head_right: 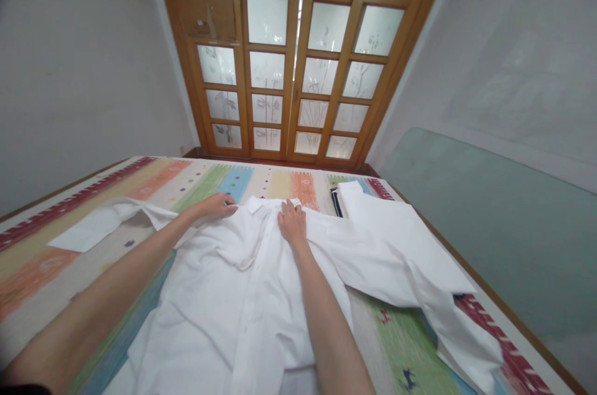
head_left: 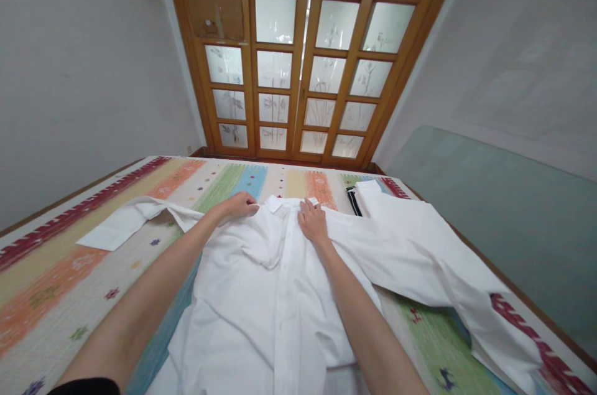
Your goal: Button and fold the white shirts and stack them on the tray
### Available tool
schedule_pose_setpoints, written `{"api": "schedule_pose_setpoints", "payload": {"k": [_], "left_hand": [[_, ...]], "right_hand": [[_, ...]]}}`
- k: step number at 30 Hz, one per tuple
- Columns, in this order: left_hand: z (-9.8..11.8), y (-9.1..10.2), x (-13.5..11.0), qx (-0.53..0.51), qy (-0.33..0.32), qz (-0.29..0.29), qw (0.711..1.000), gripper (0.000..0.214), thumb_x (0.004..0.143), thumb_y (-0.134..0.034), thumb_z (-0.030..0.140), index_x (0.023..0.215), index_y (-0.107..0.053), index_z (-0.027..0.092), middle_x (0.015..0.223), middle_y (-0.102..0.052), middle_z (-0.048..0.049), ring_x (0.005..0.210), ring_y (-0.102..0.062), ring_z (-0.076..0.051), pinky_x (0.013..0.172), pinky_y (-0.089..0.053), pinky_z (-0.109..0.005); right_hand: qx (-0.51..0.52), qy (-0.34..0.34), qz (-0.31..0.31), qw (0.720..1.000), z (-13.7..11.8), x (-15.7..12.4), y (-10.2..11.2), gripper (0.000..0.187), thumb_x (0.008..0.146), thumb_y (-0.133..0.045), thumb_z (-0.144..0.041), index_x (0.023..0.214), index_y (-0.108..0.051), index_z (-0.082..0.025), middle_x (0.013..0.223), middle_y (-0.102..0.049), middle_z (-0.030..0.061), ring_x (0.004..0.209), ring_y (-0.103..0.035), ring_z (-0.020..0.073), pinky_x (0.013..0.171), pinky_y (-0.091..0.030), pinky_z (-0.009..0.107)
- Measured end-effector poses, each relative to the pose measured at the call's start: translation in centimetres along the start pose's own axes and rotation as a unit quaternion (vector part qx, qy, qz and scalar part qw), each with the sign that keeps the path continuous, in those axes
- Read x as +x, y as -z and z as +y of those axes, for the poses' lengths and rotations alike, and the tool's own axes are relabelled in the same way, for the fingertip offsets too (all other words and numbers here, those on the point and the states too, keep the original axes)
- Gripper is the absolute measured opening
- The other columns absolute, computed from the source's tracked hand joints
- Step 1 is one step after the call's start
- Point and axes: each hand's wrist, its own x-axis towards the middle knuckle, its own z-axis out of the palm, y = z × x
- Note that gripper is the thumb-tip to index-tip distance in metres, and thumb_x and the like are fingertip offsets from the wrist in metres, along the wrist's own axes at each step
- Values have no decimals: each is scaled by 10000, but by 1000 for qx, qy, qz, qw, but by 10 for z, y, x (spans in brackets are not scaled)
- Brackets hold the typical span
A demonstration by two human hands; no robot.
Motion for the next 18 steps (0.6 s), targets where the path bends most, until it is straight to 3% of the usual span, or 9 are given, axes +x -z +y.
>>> {"api": "schedule_pose_setpoints", "payload": {"k": [2,6,10,14,18], "left_hand": [[-3,4,5,45,13,49,998,272,765,-511,350,652,-665,157,697,-680,-28,704,-583,-187,670,-425,-251],[-13,10,13,96,67,131,984,239,834,-476,271,777,-671,144,826,-709,-90,809,-609,-219,746,-444,-279],[-16,-2,12,123,91,155,976,186,823,-517,194,899,-677,140,940,-694,-137,937,-619,-263,840,-454,-336],[-5,-20,10,156,60,174,970,286,805,-493,99,1017,-675,159,1120,-641,-151,1131,-542,-276,990,-400,-385],[6,-36,12,166,26,152,974,285,883,-436,178,984,-702,170,1044,-665,-126,1078,-575,-237,978,-426,-332]], "right_hand": [[4,-3,0,1000,0,0,0,460,958,-387,-305,1388,-485,-170,1502,-399,110,1197,-446,286,951,-400,406],[19,0,6,1000,0,0,-1,464,956,-393,-299,1392,-475,-165,1502,-396,119,1252,-423,273,990,-383,400],[31,1,14,999,2,2,-6,462,955,-398,-287,1388,-477,-147,1496,-405,127,1303,-397,260,1031,-358,393],[40,3,11,999,5,4,-13,428,968,-372,-265,1352,-516,-142,1459,-460,124,1317,-404,240,1060,-335,382],[48,16,5,999,7,8,-19,426,976,-353,-246,1343,-525,-116,1437,-490,118,1335,-395,221,1105,-277,358]]}}
